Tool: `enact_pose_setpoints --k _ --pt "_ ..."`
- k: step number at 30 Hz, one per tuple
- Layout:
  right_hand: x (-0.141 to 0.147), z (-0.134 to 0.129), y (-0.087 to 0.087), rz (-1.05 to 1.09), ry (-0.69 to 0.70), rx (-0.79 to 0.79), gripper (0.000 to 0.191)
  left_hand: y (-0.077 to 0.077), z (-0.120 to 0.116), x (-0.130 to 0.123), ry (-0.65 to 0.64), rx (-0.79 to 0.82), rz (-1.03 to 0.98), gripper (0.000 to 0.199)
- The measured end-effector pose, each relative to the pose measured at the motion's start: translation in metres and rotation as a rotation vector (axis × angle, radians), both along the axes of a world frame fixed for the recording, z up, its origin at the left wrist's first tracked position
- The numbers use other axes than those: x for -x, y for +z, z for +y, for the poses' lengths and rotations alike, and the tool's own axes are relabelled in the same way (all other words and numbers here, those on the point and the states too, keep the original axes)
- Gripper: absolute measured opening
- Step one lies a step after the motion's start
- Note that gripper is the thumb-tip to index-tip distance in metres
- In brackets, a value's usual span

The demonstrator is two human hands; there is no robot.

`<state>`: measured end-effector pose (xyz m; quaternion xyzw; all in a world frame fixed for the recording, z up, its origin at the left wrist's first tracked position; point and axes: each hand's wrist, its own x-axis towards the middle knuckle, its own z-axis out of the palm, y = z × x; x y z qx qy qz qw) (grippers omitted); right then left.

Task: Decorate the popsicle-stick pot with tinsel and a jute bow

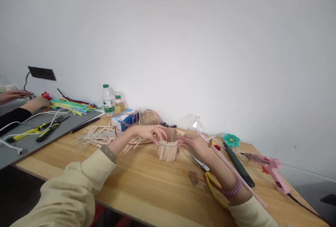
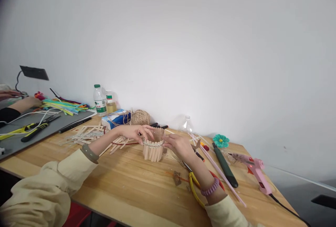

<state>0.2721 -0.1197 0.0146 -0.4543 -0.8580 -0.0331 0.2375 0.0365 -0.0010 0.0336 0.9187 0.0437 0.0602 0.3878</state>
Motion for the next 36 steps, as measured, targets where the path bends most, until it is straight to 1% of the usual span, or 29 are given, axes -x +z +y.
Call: enact_pose_setpoints --k 3,6,8,11,14,17,20,24,27,30,33,36 --pt "-0.002 0.010 -0.011 -0.004 -0.006 -0.011 0.044 -0.006 0.005 0.001 0.003 0.029 0.005 0.016" --pt "-0.002 0.013 -0.013 0.013 -0.003 -0.008 0.043 -0.008 0.009 0.003 0.017 0.061 0.005 0.014" --pt "-0.001 0.011 -0.011 0.040 0.005 0.002 0.040 -0.009 0.011 0.005 0.033 0.093 -0.005 0.013" --pt "0.004 0.007 -0.004 0.119 0.019 0.025 0.038 -0.008 0.010 0.009 0.055 0.176 -0.047 0.016" --pt "0.010 0.002 0.004 0.227 0.039 0.068 0.034 -0.011 0.006 0.014 0.059 0.313 -0.101 0.024" --pt "0.014 0.000 0.011 0.322 0.067 0.129 0.032 -0.018 0.001 0.016 0.068 0.447 -0.142 0.035" --pt "0.015 0.000 0.012 0.388 0.078 0.188 0.037 -0.023 -0.003 0.016 0.078 0.531 -0.158 0.035" --pt "0.013 -0.002 0.010 0.430 0.075 0.258 0.035 -0.023 -0.009 0.016 0.087 0.615 -0.163 0.032" --pt "0.012 -0.004 0.009 0.447 0.046 0.285 0.034 -0.021 -0.013 0.016 0.112 0.671 -0.171 0.034" --pt "0.010 -0.006 0.010 0.458 -0.005 0.278 0.037 -0.021 -0.016 0.015 0.138 0.721 -0.193 0.033" --pt "0.011 -0.009 0.013 0.453 -0.054 0.249 0.037 -0.021 -0.019 0.014 0.161 0.764 -0.228 0.032" --pt "0.012 -0.014 0.016 0.444 -0.114 0.183 0.034 -0.019 -0.021 0.013 0.180 0.801 -0.275 0.031"
